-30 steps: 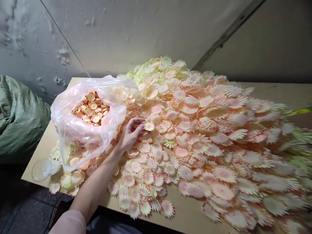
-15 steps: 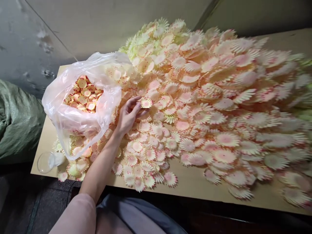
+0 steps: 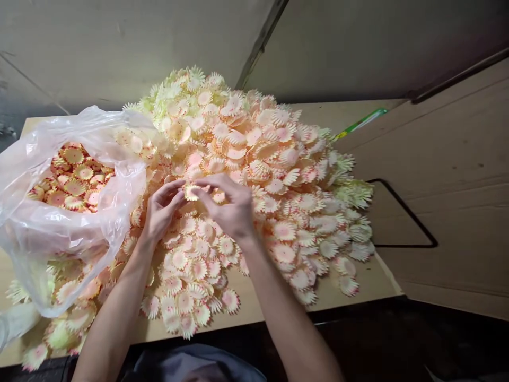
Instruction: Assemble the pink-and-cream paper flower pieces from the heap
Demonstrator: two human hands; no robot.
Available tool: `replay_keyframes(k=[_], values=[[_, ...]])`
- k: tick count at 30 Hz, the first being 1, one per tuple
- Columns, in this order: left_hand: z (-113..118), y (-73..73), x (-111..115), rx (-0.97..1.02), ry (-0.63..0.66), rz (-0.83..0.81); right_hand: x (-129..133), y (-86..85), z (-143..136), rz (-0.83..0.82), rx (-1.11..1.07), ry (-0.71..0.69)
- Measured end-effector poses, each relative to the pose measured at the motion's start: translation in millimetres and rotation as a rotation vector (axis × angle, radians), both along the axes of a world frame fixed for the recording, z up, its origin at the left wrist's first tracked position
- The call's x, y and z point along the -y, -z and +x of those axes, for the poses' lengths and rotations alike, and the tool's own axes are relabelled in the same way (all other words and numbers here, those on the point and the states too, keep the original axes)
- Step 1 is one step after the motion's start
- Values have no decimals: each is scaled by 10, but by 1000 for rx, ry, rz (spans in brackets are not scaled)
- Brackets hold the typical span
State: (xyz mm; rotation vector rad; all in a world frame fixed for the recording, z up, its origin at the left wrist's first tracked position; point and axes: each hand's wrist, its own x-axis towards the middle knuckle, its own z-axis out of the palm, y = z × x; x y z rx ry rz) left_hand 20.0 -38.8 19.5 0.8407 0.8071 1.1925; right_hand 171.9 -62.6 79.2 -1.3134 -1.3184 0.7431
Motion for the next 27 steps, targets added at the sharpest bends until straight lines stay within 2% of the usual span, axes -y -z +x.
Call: replay_keyframes(k=[2, 4, 8, 11, 17, 27], values=[[-8, 3, 1, -4, 2, -6, -65, 125, -2, 47, 67, -80], [-10, 10, 2, 7, 0, -21, -99, 268, -3, 66, 51, -92], [-2, 9, 14, 14, 9, -31, -106, 453, -7, -1, -246, -88], [4, -23, 26, 6, 24, -63, -106, 467, -1, -77, -366, -89], [12, -61, 43, 31, 35, -78, -119, 423, 14, -156, -416, -108], [35, -69, 59, -24, 13, -91, -90, 447, -39, -38, -316, -30]])
